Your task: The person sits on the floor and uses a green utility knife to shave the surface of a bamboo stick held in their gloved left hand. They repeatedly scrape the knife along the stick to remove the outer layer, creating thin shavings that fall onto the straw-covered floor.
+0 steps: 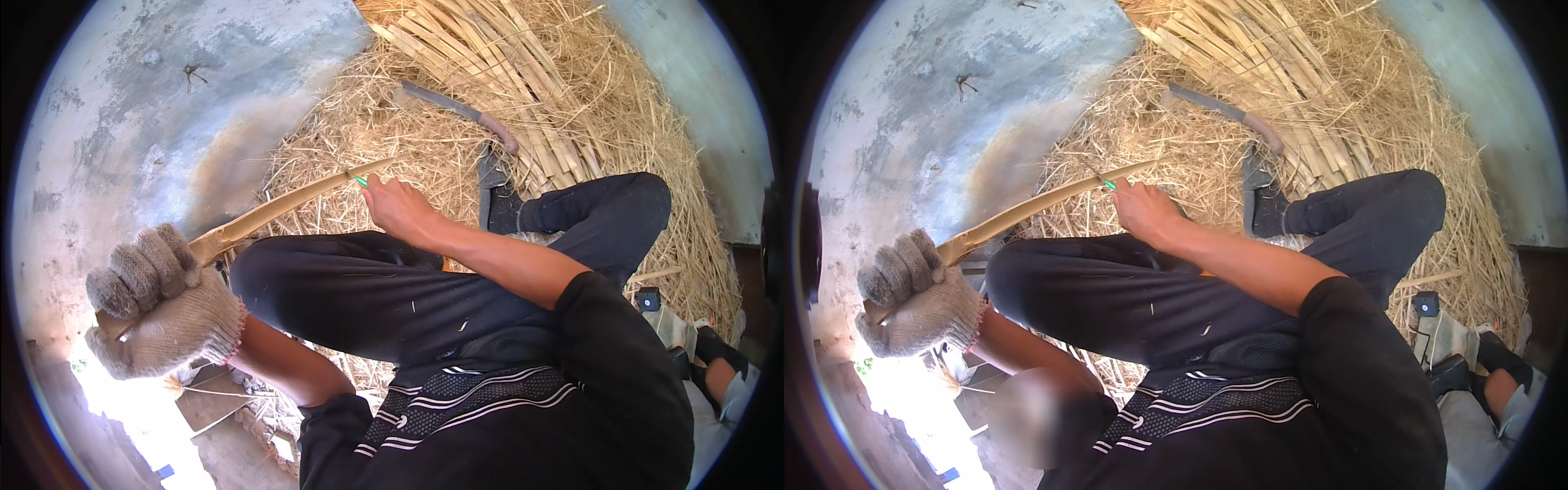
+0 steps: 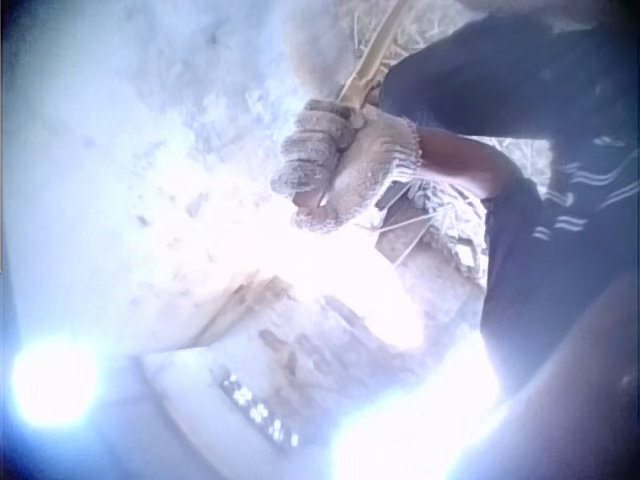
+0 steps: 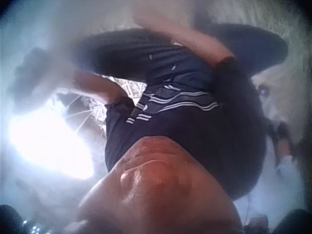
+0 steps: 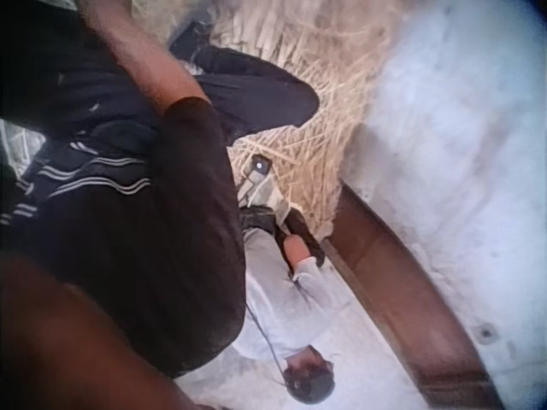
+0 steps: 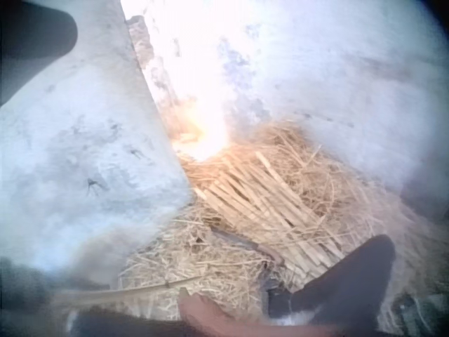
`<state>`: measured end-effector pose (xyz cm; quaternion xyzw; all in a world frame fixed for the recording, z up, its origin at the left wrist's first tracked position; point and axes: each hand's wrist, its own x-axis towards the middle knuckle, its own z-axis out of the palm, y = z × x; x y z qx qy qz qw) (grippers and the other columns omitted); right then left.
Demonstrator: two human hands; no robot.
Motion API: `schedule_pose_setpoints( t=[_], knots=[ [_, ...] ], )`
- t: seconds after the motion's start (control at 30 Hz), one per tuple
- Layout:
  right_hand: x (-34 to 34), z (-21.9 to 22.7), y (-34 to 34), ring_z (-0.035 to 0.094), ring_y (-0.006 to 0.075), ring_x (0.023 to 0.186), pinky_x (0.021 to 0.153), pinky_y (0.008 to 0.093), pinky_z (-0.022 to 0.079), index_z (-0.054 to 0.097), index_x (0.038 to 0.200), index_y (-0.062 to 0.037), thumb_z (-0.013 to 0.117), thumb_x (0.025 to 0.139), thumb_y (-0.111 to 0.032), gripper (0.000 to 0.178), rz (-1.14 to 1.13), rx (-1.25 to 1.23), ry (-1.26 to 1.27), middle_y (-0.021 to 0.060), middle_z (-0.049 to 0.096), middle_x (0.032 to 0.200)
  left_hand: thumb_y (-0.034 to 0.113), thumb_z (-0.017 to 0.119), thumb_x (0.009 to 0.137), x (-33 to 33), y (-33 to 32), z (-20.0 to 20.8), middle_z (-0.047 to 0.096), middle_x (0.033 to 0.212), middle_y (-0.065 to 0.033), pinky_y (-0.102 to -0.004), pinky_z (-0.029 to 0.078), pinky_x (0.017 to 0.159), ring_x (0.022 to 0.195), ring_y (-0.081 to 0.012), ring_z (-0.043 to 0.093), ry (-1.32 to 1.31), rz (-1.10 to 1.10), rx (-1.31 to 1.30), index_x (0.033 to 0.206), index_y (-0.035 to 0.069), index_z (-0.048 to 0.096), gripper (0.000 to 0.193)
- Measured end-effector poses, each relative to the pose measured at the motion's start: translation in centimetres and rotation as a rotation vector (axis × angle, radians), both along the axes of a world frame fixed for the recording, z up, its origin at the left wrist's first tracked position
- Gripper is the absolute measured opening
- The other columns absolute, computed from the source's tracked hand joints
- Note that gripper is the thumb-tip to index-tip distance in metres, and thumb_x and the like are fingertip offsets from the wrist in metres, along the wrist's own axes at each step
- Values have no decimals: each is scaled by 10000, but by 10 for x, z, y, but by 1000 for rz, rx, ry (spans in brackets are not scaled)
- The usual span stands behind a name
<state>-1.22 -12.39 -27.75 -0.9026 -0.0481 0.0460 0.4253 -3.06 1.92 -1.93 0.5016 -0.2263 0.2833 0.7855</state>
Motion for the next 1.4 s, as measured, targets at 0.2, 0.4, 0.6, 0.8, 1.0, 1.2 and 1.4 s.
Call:
schedule_pose_setpoints(
  t=[0.2, 0.4, 0.6, 0.8, 1.0, 1.2, 1.4],
  knots=[
    [-1, -29, -11, 648, 466, 724, 634, 540, 534, 490, 1027, 39, 394, 1015, -260, 314, -21, -63, -19, 263, 623, 710, 390, 488, 799, -9, 14, -2, 274, 460, 29, -262, 197, 349, 369, -91, 227, 6, -168, 6, 566, 178, 330, 352],
    [8, -26, -4, 648, 467, 749, 660, 546, 530, 504, 1041, 44, 413, 1002, -281, 340, 24, -117, 8, 273, 631, 740, 412, 505, 842, -1, 24, 2, 327, 477, 27, -260, 281, 358, 374, -96, 287, -49, -248, 72, 616, 176, 377, 351],
    [32, -118, -51, 623, 513, 752, 716, 570, 503, 522, 1066, 39, 429, 987, -307, 367, -76, -253, 4, 311, 624, 741, 639, 570, 844, -2, 14, -2, 330, 512, 7, -283, 310, 380, 404, -123, 301, 12, -318, 31, 632, 175, 374, 547],
    [24, -56, -31, 643, 457, 706, 635, 544, 507, 513, 1069, 40, 444, 991, -277, 334, -68, -113, 66, 300, 617, 718, 427, 520, 853, 4, 13, 4, 343, 517, 39, -244, 300, 348, 389, -93, 329, 17, -201, 33, 652, 184, 399, 338],
    [3, 11, 2, 585, 496, 587, 574, 557, 452, 523, 1007, 12, 434, 1003, -271, 297, -8, 99, 14, 292, 575, 610, 439, 533, 842, 11, 27, 0, 368, 532, 39, -242, 330, 359, 391, -93, 337, -22, -236, 86, 659, 192, 421, 327],
    [7, 22, -6, 604, 485, 608, 573, 549, 475, 530, 997, 33, 428, 1003, -271, 321, 70, 26, 16, 298, 585, 637, 457, 559, 849, 0, 39, -2, 374, 502, 44, -246, 354, 368, 383, -97, 355, 1, -243, 123, 639, 208, 412, 357],
    [12, -26, -19, 598, 503, 662, 580, 573, 459, 514, 1005, 33, 467, 988, -268, 305, -35, -112, -35, 322, 571, 642, 468, 580, 849, 2, 32, -6, 420, 499, 51, -226, 364, 369, 391, -81, 404, -46, -302, 184, 621, 223, 408, 377]
  ],
)
